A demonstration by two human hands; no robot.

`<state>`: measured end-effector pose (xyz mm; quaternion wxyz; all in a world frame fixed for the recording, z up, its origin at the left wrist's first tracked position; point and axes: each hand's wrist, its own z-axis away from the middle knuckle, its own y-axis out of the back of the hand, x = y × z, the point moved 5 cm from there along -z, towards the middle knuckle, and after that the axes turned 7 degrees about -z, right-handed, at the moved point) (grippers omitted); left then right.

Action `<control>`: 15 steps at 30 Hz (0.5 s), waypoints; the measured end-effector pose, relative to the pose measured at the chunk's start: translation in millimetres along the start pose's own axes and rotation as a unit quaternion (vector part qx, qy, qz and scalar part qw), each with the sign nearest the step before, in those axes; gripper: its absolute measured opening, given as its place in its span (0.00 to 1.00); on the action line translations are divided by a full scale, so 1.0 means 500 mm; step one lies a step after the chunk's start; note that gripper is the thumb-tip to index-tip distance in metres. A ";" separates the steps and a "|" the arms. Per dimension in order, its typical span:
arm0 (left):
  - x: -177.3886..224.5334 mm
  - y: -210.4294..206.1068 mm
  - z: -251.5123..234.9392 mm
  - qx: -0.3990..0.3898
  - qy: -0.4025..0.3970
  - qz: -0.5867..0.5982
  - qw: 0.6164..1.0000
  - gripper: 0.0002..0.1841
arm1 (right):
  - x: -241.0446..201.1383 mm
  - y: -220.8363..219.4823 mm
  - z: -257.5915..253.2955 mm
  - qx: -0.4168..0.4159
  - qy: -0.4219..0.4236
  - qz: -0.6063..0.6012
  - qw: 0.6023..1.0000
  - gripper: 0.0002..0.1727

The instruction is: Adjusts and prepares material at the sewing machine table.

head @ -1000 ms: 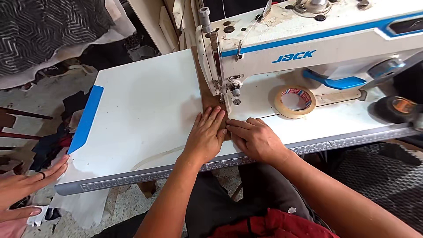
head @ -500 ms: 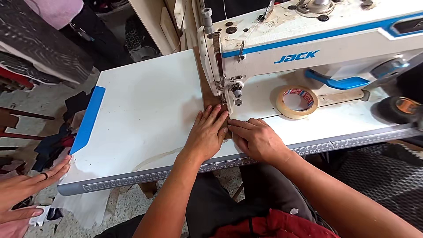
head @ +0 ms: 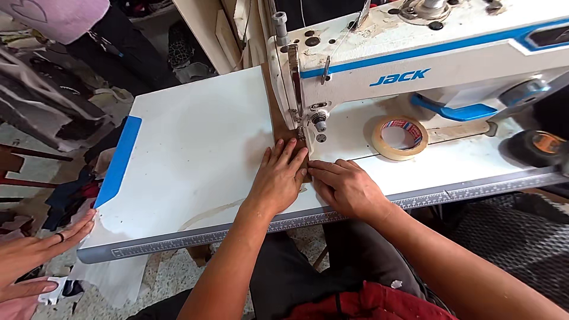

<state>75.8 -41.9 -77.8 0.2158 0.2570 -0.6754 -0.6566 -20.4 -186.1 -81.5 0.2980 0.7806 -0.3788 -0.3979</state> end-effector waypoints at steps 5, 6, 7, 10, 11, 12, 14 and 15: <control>0.000 0.000 -0.001 0.001 0.004 -0.002 1.000 0.29 | 0.000 0.002 0.000 0.005 -0.004 -0.007 1.000 0.19; 0.000 0.000 -0.001 0.000 0.005 -0.003 1.000 0.30 | 0.000 0.003 0.000 0.005 -0.005 -0.007 1.000 0.19; 0.000 0.001 -0.001 -0.001 0.006 -0.003 1.000 0.30 | 0.000 0.003 -0.001 0.005 -0.006 -0.009 1.000 0.19; -0.003 0.001 -0.004 -0.007 0.004 -0.004 1.000 0.29 | 0.000 0.004 -0.001 0.005 -0.009 -0.009 1.000 0.18; -0.005 0.002 -0.005 -0.008 0.003 -0.004 1.000 0.29 | -0.001 0.004 0.000 0.004 -0.009 -0.009 1.000 0.19; -0.007 0.003 -0.006 -0.011 0.001 -0.004 1.000 0.29 | -0.001 0.004 0.000 0.003 -0.009 -0.009 1.000 0.19; -0.011 0.004 -0.008 -0.012 0.000 -0.004 1.000 0.29 | -0.001 0.004 0.000 0.004 -0.007 -0.007 1.000 0.19; -0.012 0.004 -0.009 -0.010 -0.001 -0.004 1.000 0.29 | -0.001 0.004 0.001 0.004 -0.006 -0.006 1.000 0.19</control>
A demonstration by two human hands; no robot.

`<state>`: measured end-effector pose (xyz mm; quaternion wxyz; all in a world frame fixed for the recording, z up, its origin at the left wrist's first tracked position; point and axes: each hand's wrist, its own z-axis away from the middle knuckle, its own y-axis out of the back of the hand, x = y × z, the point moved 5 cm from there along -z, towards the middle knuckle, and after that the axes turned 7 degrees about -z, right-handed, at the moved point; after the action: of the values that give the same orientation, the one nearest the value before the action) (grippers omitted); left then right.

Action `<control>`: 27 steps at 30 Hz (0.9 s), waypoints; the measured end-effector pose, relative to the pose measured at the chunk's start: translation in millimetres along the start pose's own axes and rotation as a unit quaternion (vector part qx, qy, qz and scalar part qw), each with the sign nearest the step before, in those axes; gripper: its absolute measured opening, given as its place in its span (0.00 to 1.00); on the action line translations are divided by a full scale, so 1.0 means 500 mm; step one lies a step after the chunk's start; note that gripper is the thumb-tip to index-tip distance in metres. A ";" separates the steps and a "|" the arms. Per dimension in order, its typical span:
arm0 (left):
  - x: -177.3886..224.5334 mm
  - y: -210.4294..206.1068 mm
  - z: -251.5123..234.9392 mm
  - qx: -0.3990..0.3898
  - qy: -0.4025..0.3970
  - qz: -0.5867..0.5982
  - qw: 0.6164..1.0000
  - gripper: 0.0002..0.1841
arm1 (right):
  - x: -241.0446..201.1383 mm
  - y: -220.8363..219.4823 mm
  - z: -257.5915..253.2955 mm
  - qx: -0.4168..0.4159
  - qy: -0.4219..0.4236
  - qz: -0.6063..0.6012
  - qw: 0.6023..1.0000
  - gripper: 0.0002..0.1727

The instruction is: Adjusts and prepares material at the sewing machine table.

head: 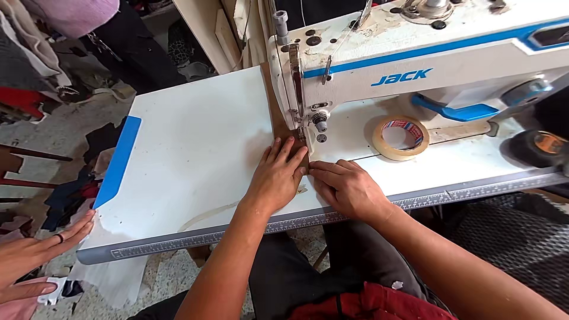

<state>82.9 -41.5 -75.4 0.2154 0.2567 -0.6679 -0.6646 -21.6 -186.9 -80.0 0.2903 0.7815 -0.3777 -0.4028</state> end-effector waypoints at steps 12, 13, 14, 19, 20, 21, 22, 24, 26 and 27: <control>0.009 0.011 0.001 0.118 -0.054 0.016 0.991 0.23 | -0.002 -0.009 -0.006 -0.023 0.005 0.032 0.999 0.22; 0.013 0.015 0.004 0.134 -0.051 0.021 0.989 0.22 | -0.003 -0.009 -0.007 -0.021 0.002 0.033 0.999 0.22; 0.016 0.018 0.008 0.143 -0.044 0.026 0.988 0.20 | -0.003 -0.009 -0.007 -0.020 0.000 0.034 0.999 0.22; 0.018 0.018 0.016 0.156 -0.023 0.052 0.986 0.19 | -0.004 -0.007 -0.008 -0.017 -0.007 0.041 0.999 0.22; 0.017 0.017 0.018 0.159 -0.023 0.062 0.985 0.19 | -0.004 -0.007 -0.008 -0.017 -0.007 0.042 0.999 0.22; 0.015 0.014 0.021 0.158 -0.022 0.071 0.985 0.19 | -0.005 -0.008 -0.008 -0.018 -0.007 0.043 0.999 0.22; 0.013 0.011 0.025 0.158 -0.019 0.080 0.984 0.19 | -0.005 -0.008 -0.008 -0.020 -0.009 0.045 0.999 0.23; 0.012 0.007 0.027 0.154 -0.015 0.086 0.984 0.19 | -0.005 -0.007 -0.010 -0.021 -0.017 0.049 0.998 0.23; 0.016 0.009 0.026 0.153 -0.010 0.072 0.986 0.20 | -0.003 -0.002 -0.012 -0.011 -0.034 0.021 0.999 0.22; 0.019 0.010 0.026 0.151 -0.007 0.065 0.986 0.20 | 0.002 0.008 -0.011 -0.003 -0.057 -0.021 0.998 0.22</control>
<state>67.2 -37.6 -71.4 0.2119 0.2378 -0.7772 -0.5426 -17.8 -189.0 -74.8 0.2620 0.7644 -0.3755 -0.4539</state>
